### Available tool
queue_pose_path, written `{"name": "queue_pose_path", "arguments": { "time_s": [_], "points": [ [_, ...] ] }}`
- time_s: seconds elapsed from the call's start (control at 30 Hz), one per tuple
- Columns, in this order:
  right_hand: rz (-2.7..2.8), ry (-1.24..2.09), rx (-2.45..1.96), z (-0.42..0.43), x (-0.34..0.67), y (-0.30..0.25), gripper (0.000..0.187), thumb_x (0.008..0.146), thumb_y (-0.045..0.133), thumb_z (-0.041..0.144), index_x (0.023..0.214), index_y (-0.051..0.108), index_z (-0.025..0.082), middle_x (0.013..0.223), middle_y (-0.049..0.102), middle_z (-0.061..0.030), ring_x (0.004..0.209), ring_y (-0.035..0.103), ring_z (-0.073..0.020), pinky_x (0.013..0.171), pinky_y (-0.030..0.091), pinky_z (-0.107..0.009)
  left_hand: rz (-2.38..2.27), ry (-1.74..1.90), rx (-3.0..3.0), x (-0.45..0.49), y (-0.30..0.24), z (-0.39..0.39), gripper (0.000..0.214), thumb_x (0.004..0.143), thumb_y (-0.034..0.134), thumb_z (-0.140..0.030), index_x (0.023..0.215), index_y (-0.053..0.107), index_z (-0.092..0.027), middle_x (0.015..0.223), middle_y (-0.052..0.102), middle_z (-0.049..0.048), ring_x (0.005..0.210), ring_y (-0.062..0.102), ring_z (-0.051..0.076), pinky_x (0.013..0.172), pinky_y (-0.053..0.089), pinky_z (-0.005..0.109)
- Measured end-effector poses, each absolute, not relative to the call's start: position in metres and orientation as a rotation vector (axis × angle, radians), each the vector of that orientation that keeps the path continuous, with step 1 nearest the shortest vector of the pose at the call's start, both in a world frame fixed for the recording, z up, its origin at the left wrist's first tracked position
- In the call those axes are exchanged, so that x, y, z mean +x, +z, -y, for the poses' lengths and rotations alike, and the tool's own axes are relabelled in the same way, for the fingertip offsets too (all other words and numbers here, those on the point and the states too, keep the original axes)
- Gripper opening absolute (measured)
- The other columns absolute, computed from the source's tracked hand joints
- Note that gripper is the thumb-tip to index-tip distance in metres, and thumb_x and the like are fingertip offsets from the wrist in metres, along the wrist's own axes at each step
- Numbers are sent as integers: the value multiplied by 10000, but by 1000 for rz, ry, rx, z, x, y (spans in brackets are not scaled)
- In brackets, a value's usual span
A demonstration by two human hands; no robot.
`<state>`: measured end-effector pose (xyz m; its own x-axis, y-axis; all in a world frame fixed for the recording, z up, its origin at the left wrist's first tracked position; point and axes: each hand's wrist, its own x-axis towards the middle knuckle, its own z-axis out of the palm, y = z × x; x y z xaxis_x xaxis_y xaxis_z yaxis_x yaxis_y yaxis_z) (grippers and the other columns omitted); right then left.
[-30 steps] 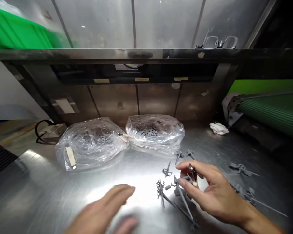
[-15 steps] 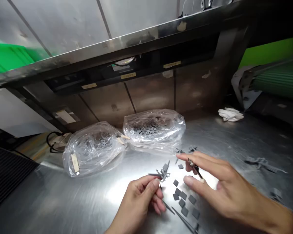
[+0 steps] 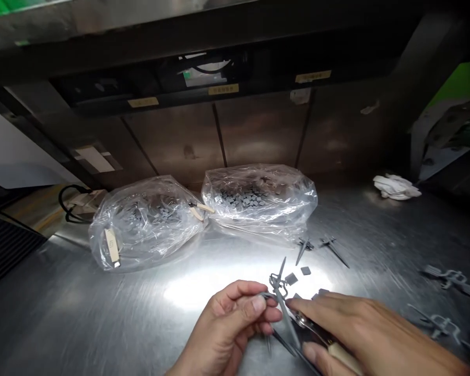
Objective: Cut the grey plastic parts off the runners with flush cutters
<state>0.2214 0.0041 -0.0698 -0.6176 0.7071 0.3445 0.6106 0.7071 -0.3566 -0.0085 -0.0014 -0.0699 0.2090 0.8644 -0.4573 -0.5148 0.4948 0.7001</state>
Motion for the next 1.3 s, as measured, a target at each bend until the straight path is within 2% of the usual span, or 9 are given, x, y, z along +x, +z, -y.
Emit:
{"name": "queue_pose_path", "arguments": {
  "time_s": [0.07,0.17,0.3,0.4,0.5,0.7,0.93,1.13,1.3],
  "points": [
    [2461,385,-1053,-6,211,-63,276,774,638,173,1014,701,295,933,803,-5,696,764,-224,530,598,-291,-947,1015,444,-8,-72,2,258,663,958,-286,853,822,-179,780,794,71,762,724,166,735,541,243],
    [2461,469,-1086,-5,201,-58,262,744,626,142,958,693,278,842,787,2,653,744,-227,569,606,-319,-948,1017,458,-7,-74,3,260,625,973,-262,830,831,-190,773,805,66,734,704,144,728,528,226],
    [2449,539,-1120,-5,200,-56,188,812,596,168,948,686,261,856,778,-7,697,742,-217,628,607,-319,-948,990,451,-6,-76,3,267,601,978,-224,825,839,-186,798,817,67,690,680,115,734,524,214],
    [2442,545,-1131,-6,200,-58,199,854,564,172,988,691,246,902,779,-22,747,745,-215,686,614,-330,-933,986,426,-4,-75,3,259,617,973,-241,833,843,-181,795,817,76,724,704,138,748,540,230],
    [2440,496,-1114,-8,199,-63,233,836,560,153,999,704,238,900,782,-32,729,743,-226,672,618,-357,-945,984,410,-4,-75,2,238,635,966,-236,826,842,-167,773,809,75,735,707,134,732,534,210],
    [2392,432,-1068,-6,202,-67,269,772,598,112,979,720,233,962,796,-34,799,760,-238,715,613,-370,-982,947,388,-2,-75,2,294,551,1004,-236,778,838,-149,698,788,64,658,680,114,658,510,188],
    [2392,504,-1114,-5,201,-66,237,834,582,133,990,719,249,926,770,-3,834,751,-210,774,586,-363,-983,980,353,1,-72,3,292,551,1007,-218,773,838,-135,690,787,62,670,701,122,663,527,194],
    [2387,543,-1065,-4,197,-61,234,811,567,90,929,705,237,876,746,8,764,723,-184,724,557,-329,-958,1036,339,2,-70,5,289,530,1016,-216,748,838,-147,676,785,45,642,696,109,648,527,187],
    [2438,664,-1091,-6,198,-57,204,869,538,115,927,700,226,845,721,-3,734,706,-179,685,544,-316,-940,1025,334,2,-71,6,285,535,1017,-227,742,837,-148,648,778,49,634,701,115,655,534,194]
  ]
}}
